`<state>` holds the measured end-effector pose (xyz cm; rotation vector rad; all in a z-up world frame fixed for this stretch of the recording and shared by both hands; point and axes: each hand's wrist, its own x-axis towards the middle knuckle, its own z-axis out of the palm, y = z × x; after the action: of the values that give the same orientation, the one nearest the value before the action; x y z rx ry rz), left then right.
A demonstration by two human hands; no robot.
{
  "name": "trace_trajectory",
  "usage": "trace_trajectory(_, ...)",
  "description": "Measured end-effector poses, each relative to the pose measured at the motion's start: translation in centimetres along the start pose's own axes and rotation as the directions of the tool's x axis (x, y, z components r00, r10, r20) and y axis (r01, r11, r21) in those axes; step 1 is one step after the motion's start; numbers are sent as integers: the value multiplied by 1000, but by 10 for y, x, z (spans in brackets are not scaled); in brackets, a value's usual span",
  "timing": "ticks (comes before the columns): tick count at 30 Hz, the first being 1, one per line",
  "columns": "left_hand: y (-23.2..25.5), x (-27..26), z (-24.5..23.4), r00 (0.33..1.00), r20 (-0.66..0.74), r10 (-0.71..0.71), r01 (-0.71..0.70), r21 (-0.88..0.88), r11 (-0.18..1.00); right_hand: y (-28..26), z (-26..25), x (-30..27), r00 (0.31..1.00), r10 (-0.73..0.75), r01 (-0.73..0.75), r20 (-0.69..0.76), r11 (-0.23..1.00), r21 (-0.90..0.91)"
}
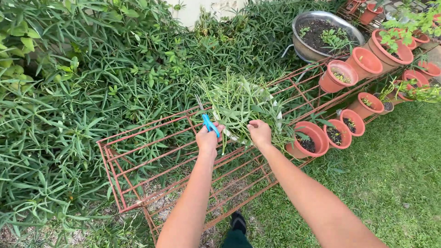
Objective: The person uses blue-handled shears to cut tall green plants in a garden. They repeatedly cut stems near the base, gather the cuttings, and place them into a white bowl on a rusty metal rack. The person continues trimming and collecting plant material throughout the clip.
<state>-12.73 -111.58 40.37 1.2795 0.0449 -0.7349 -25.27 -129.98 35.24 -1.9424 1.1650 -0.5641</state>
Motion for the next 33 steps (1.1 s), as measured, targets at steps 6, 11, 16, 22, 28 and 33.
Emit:
trace_trajectory(6, -18, 19, 21, 993, -108, 51, -46, 49, 998, -7, 16, 20, 955, -297, 284, -13, 924, -254)
trace_trajectory(11, -31, 31, 41, 989, -139, 50, -24, 181, 983, 3, -8, 52, 882, -414, 366, -224, 902, -228)
trace_trajectory(16, -45, 53, 87, 980, -158, 118, -86, 197, 977, 50, -55, 110, 953, -121, 30, -277, 950, -311)
trace_trajectory(22, -59, 80, 102, 946, -113, 305, -86, 816, 571, 69, -49, 111, 983, 171, -153, 73, 967, -204)
trace_trajectory(28, -97, 76, 97, 926, -267, 267, -22, 667, 745, 46, -26, 96, 970, 200, -167, 136, 961, -221)
trace_trajectory(33, -118, 81, 120, 940, -203, 275, -89, 630, 771, 53, -18, 97, 961, 61, -36, 268, 994, -100)
